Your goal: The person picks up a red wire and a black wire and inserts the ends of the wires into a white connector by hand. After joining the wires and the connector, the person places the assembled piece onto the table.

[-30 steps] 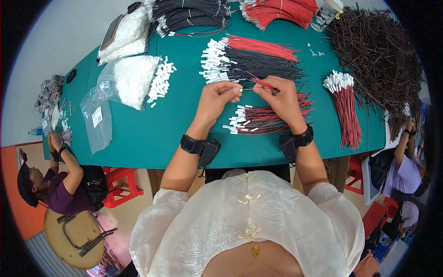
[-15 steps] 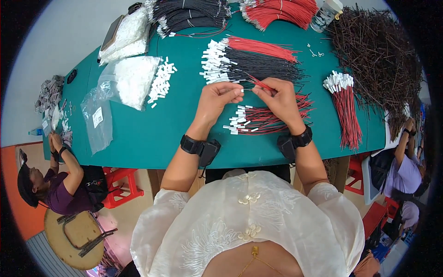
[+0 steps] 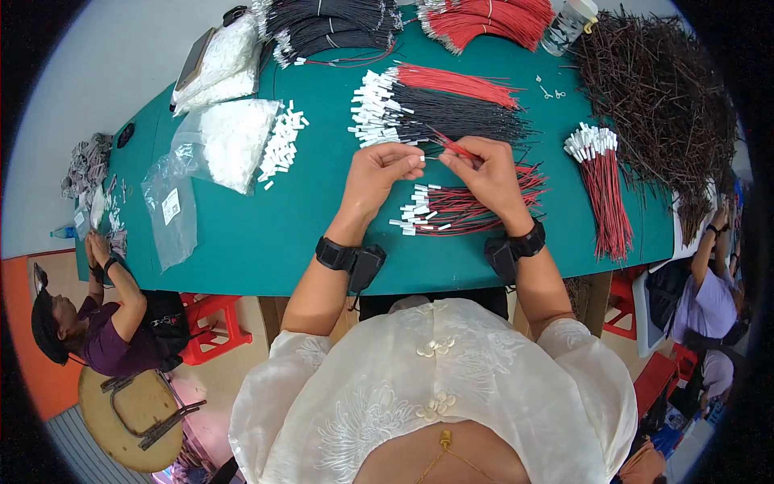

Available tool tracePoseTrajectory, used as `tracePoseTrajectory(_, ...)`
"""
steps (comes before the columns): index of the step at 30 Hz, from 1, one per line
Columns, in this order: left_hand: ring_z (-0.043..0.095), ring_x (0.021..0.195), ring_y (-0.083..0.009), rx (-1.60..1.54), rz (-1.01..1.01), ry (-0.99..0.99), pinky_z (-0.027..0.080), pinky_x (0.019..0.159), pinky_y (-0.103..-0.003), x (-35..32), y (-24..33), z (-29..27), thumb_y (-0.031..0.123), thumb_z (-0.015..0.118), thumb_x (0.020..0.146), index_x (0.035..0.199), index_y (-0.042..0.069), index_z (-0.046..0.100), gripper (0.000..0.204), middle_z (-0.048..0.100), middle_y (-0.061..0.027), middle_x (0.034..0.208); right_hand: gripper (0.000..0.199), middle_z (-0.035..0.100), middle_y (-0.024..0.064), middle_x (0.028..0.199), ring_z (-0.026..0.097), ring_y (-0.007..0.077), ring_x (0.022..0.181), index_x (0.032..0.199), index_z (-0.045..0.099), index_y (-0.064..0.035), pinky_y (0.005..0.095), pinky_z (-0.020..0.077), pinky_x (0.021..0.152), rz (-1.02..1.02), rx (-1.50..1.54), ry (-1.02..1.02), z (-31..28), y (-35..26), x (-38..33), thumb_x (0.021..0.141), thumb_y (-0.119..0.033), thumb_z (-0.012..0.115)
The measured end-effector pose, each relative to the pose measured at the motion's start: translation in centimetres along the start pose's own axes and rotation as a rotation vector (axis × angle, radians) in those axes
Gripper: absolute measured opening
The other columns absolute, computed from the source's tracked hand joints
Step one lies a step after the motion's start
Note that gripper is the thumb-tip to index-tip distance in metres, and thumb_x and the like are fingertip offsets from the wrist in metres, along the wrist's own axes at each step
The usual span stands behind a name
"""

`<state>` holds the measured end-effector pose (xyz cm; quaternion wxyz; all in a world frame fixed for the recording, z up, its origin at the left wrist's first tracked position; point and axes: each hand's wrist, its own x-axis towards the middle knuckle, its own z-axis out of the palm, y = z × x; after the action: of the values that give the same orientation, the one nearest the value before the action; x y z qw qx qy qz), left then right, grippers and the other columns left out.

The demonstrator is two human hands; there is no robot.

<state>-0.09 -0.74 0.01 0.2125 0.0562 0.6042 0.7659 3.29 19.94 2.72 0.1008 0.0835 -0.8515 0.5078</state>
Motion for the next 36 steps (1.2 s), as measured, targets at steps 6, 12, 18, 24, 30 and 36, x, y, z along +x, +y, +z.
tracePoseTrajectory(6, 0.069, 0.077, -0.0154, -0.013, -0.011, -0.040, 0.056, 0.072, -0.025, 0.0, -0.4, 0.2, 0.006, 0.070, 0.091, 0.105, -0.005, 0.070, 0.018, 0.073, -0.0124, 0.091, 0.014, 0.056, 0.0045, 0.064, 0.043, 0.0086, 0.056, 0.083, 0.068, 0.0040, 0.0277, 0.0332, 0.051, -0.029, 0.029, 0.006, 0.6, -0.1, -0.1, 0.081, -0.007, 0.077)
tracePoseTrajectory(12, 0.070, 0.077, -0.0164, -0.009, 0.005, -0.019, 0.056, 0.071, -0.025, -0.1, -0.5, 0.4, 0.005, 0.070, 0.090, 0.104, -0.005, 0.071, 0.017, 0.073, -0.0129, 0.090, 0.013, 0.057, 0.0055, 0.064, 0.044, 0.0097, 0.056, 0.081, 0.068, 0.0046, 0.0284, 0.0334, 0.051, -0.051, 0.054, -0.002, 0.8, -0.1, -0.2, 0.081, -0.006, 0.076)
tracePoseTrajectory(18, 0.071, 0.076, -0.0171, 0.013, 0.039, -0.004, 0.056, 0.070, -0.026, -0.2, -0.5, 0.5, 0.004, 0.070, 0.090, 0.102, -0.006, 0.071, 0.016, 0.073, -0.0133, 0.089, 0.014, 0.058, 0.0066, 0.065, 0.045, 0.0112, 0.055, 0.081, 0.068, 0.0049, 0.0293, 0.0337, 0.051, -0.061, -0.001, 0.001, 0.8, 0.4, -0.1, 0.080, -0.005, 0.077)
tracePoseTrajectory(24, 0.071, 0.076, -0.0175, 0.004, 0.029, -0.019, 0.057, 0.070, -0.026, -0.1, -0.8, 0.5, 0.004, 0.070, 0.090, 0.103, -0.006, 0.070, 0.016, 0.073, -0.0130, 0.090, 0.013, 0.060, 0.0079, 0.066, 0.048, 0.0117, 0.056, 0.082, 0.069, 0.0049, 0.0289, 0.0361, 0.051, -0.058, 0.033, 0.012, 1.1, -0.2, -0.2, 0.079, -0.005, 0.076)
tracePoseTrajectory(30, 0.071, 0.077, -0.0179, -0.051, 0.011, -0.020, 0.057, 0.071, -0.026, -0.1, -0.8, 0.4, 0.004, 0.069, 0.091, 0.104, -0.006, 0.070, 0.016, 0.073, -0.0128, 0.090, 0.012, 0.062, 0.0090, 0.068, 0.050, 0.0114, 0.056, 0.084, 0.070, 0.0049, 0.0277, 0.0378, 0.051, -0.052, 0.034, 0.012, 1.1, -0.3, -0.3, 0.079, -0.004, 0.076)
tracePoseTrajectory(36, 0.071, 0.077, -0.0178, -0.058, -0.006, -0.024, 0.057, 0.071, -0.027, -0.2, -0.4, 0.6, 0.004, 0.070, 0.091, 0.103, -0.006, 0.069, 0.016, 0.073, -0.0130, 0.091, 0.011, 0.055, 0.0087, 0.061, 0.046, 0.0143, 0.051, 0.083, 0.070, 0.0024, 0.0315, 0.0359, 0.049, -0.097, 0.055, 0.037, 1.3, 0.2, -0.3, 0.080, -0.006, 0.075)
